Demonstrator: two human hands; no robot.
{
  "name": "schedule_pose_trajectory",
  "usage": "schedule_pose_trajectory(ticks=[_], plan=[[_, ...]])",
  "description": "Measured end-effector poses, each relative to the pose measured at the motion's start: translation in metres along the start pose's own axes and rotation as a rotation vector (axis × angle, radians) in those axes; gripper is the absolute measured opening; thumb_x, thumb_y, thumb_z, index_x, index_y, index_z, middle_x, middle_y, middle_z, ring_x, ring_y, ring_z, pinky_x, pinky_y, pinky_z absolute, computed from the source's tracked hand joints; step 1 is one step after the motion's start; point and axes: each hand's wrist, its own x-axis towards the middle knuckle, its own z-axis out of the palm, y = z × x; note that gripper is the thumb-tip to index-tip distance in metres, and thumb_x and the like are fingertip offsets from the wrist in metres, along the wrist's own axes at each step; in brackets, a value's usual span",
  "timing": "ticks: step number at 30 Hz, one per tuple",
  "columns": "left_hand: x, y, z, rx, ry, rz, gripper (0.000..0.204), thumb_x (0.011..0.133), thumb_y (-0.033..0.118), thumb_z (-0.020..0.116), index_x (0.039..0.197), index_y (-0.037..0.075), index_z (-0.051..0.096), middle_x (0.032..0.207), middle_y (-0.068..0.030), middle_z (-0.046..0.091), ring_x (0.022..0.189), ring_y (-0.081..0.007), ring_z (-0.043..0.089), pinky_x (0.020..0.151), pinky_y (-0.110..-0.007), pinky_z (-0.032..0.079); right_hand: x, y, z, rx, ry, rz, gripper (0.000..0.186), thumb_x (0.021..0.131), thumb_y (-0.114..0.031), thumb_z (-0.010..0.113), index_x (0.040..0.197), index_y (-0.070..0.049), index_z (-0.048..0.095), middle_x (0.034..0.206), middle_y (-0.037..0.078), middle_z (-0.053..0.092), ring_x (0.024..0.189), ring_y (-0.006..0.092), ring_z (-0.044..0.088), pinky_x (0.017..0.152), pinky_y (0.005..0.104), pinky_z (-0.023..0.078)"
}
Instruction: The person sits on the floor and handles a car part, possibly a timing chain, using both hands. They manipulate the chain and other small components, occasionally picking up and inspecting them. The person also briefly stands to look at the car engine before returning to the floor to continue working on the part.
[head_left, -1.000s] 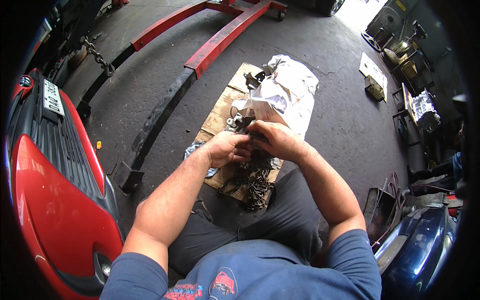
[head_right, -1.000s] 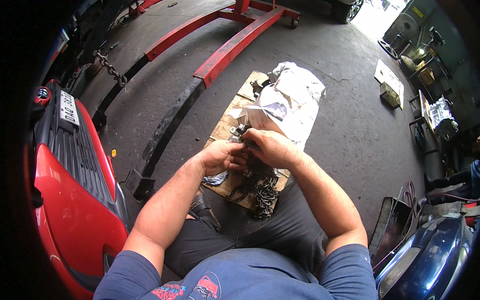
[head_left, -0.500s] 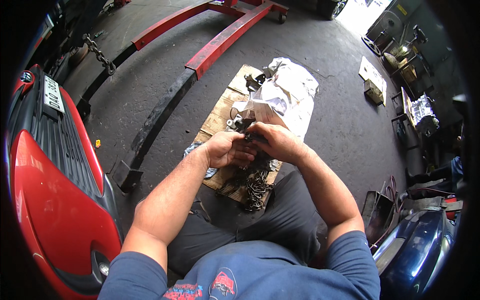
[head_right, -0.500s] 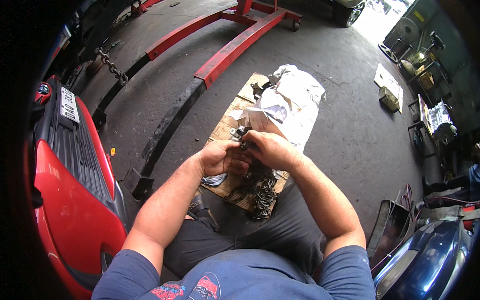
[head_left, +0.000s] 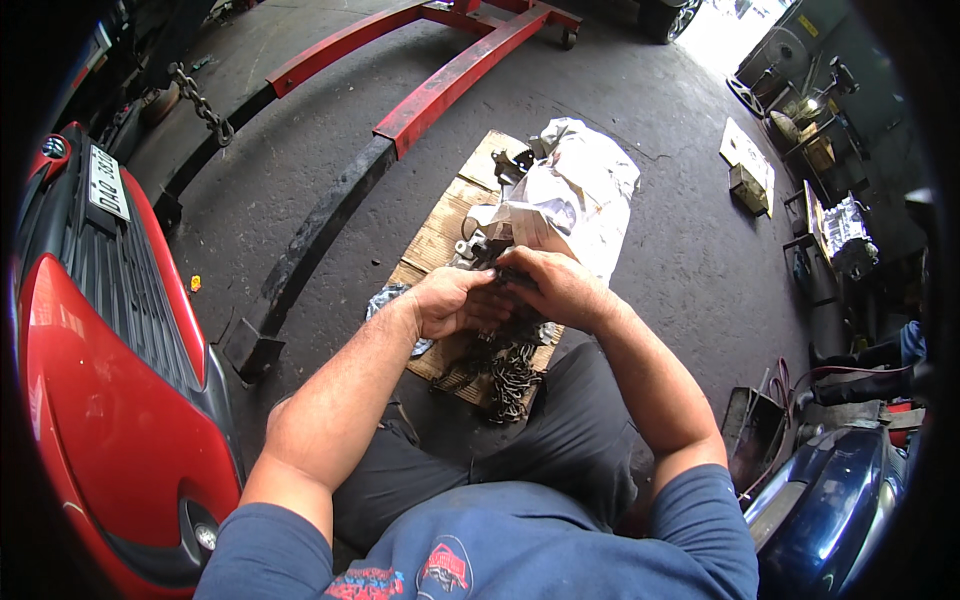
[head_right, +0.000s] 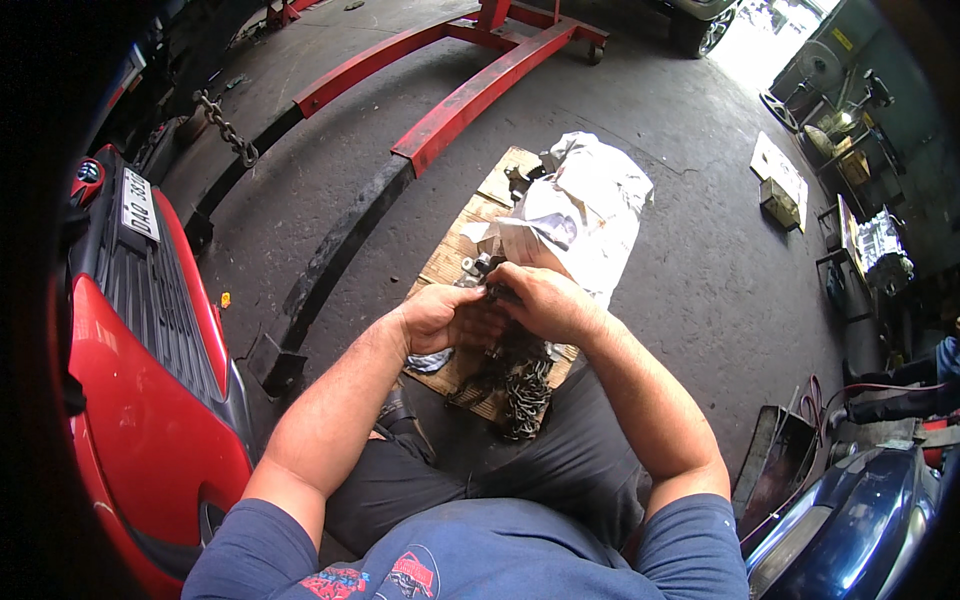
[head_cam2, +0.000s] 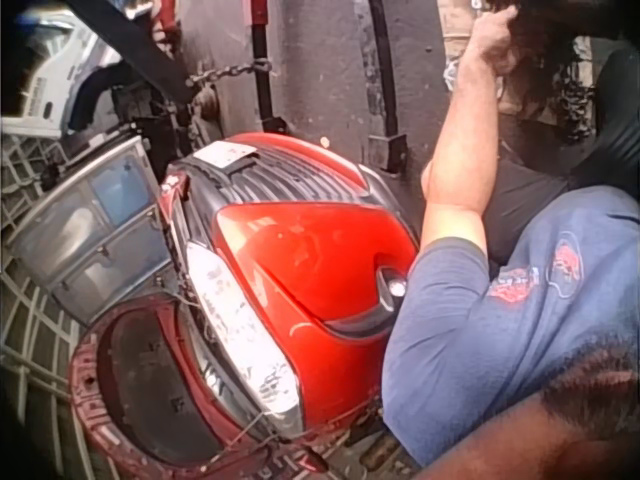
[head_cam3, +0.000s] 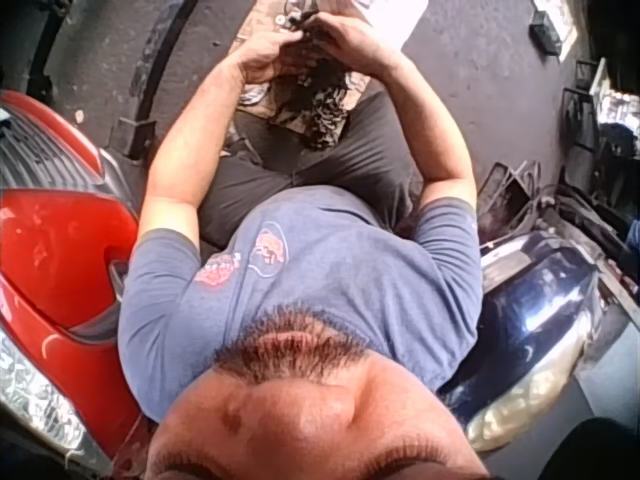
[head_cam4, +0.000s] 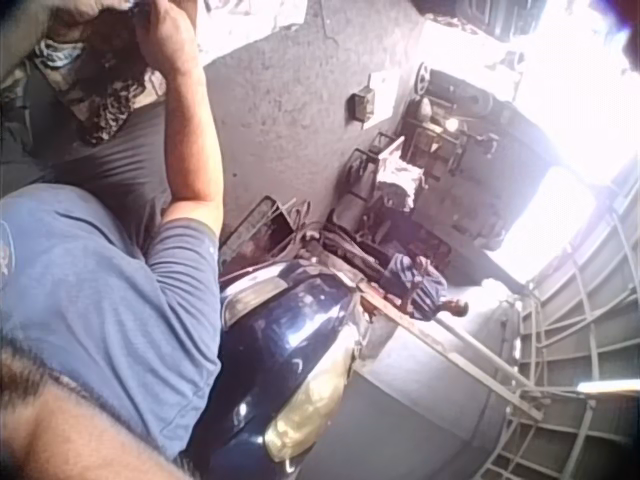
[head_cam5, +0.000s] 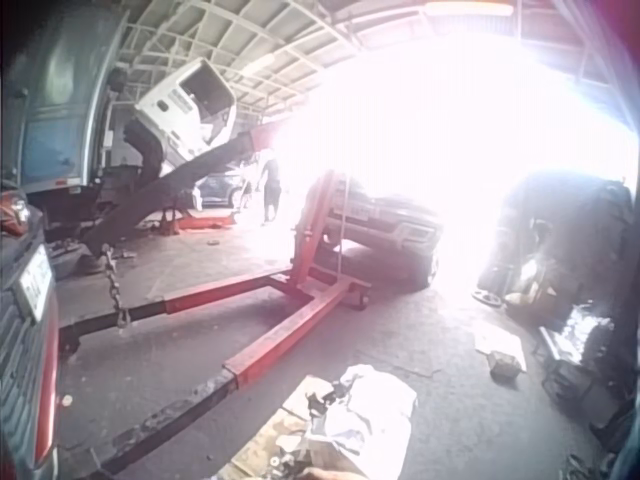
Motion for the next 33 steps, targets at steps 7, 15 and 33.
schedule_pose_trajectory(ticks=[7, 15, 33], plan=[[0.007, -0.006, 0.003, -0.002, 0.16, 0.006, 0.028, 0.102, 0.026, 0.051, 0.113, 0.004, 0.063, 0.1, -0.0127, 0.069, 0.094, -0.0227, 0.068, 0.089, -0.042, 0.056, -0.001, 0.002, 0.003, 0.007, 0.008, 0.011, 0.029, 0.091, -0.014, 0.062, 0.118, -0.004, 0.056, 0.107, 0.018, 0.067, 0.105, 0.0341, 0.065, 0.089, 0.0414, 0.052], [0.008, -0.014, 0.008, 0.195, 0.32, 0.16, 0.032, 0.102, 0.03, 0.05, 0.111, 0.003, 0.064, 0.1, -0.0123, 0.07, 0.09, -0.0242, 0.069, 0.084, -0.044, 0.057, -0.001, 0.003, 0.004, -0.01, 0.022, -0.005, 0.029, 0.091, -0.014, 0.063, 0.117, -0.004, 0.055, 0.107, 0.018, 0.067, 0.105, 0.0345, 0.065, 0.089, 0.0418, 0.052], [0.006, -0.016, 0.01, -0.095, 0.175, 0.044, 0.03, 0.102, 0.033, 0.051, 0.107, 0.006, 0.062, 0.09, -0.0077, 0.064, 0.088, -0.0224, 0.065, 0.083, -0.043, 0.057, 0.0, 0.0, 0.0, -0.017, -0.027, 0.025, 0.031, 0.09, -0.013, 0.065, 0.117, -0.004, 0.055, 0.107, 0.017, 0.067, 0.106, 0.0333, 0.065, 0.09, 0.0409, 0.052]])
